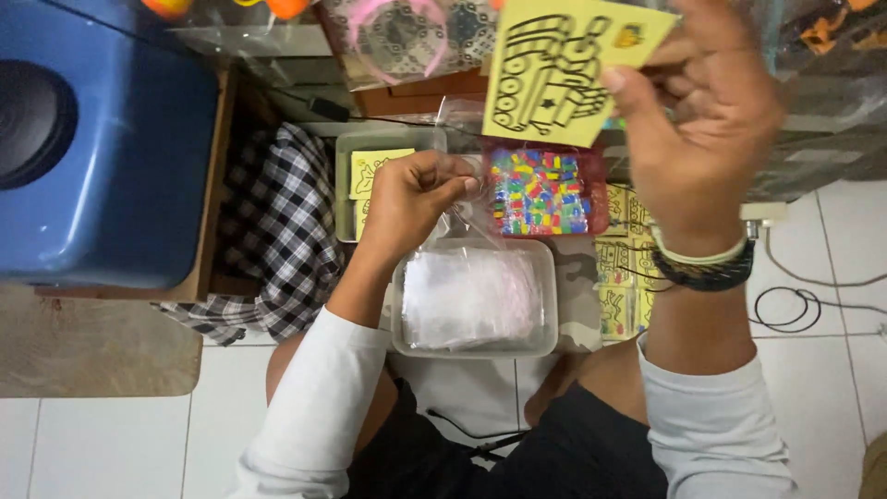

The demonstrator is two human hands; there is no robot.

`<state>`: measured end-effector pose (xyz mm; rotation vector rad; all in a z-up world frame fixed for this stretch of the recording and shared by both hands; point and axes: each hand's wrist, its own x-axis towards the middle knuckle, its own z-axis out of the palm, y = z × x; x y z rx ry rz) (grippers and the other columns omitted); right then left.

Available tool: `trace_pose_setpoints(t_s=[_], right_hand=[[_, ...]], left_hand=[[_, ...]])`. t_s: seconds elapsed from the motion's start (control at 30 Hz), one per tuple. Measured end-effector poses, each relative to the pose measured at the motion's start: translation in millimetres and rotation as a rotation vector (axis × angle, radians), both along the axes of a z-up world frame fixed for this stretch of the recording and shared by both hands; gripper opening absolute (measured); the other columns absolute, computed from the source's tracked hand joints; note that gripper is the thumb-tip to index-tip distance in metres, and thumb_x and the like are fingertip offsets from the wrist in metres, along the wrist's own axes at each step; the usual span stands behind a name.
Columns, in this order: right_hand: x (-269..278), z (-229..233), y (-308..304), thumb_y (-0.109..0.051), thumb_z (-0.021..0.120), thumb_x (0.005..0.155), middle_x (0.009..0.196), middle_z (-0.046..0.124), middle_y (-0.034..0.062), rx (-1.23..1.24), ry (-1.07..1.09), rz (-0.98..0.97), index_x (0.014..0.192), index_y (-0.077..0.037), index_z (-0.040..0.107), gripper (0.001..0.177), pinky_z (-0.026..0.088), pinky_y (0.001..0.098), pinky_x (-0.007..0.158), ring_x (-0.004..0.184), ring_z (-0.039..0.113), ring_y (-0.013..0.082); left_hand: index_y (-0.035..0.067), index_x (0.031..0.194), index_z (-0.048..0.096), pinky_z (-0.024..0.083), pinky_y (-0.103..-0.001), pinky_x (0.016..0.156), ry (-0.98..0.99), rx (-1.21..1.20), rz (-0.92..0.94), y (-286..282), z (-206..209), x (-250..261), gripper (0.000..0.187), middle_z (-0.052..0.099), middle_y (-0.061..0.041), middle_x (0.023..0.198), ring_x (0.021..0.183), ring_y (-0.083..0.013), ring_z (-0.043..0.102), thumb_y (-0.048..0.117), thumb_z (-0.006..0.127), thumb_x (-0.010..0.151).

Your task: The person places drawing cards and colorful mosaic pieces into small plastic bags by hand, handling items one at a time.

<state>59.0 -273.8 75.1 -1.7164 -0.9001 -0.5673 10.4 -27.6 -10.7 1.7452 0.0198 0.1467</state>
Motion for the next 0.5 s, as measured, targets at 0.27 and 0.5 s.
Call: trace_pose_setpoints(t_s=[0.27, 0.5], right_hand=[[2.1, -4.2, 16.1, 0.027, 0.062, 0.113, 0.121, 0.064, 0.0271, 0.148, 0.119, 0.124, 0.142, 0.0, 0.04, 0.045, 0.059, 0.0298, 0.082, 0.095, 0.065, 0.0253], [9.8, -12.5, 12.8, 0.027, 0.059, 0.114, 0.128, 0.062, 0.0262, 0.141, 0.18, 0.171, 0.146, -0.003, 0.038, 0.049, 0.061, 0.032, 0.083, 0.1, 0.066, 0.0285]], left_hand=[[0.0, 0.091, 0.079, 0.041, -0.018, 0.052, -0.12, -0.013, -0.097, -15.8, 6.1, -0.1, 0.004, 0.075, -0.002, 0.08, 0.057, -0.003, 0.048, 0.001, 0.08, 0.087], [0.0, 0.096, 0.078, 0.04, -0.018, 0.052, -0.16, -0.077, -0.131, -11.4, 4.0, -3.4, 0.008, 0.076, -0.004, 0.092, 0.059, -0.0025, 0.047, 0.001, 0.079, 0.088]])
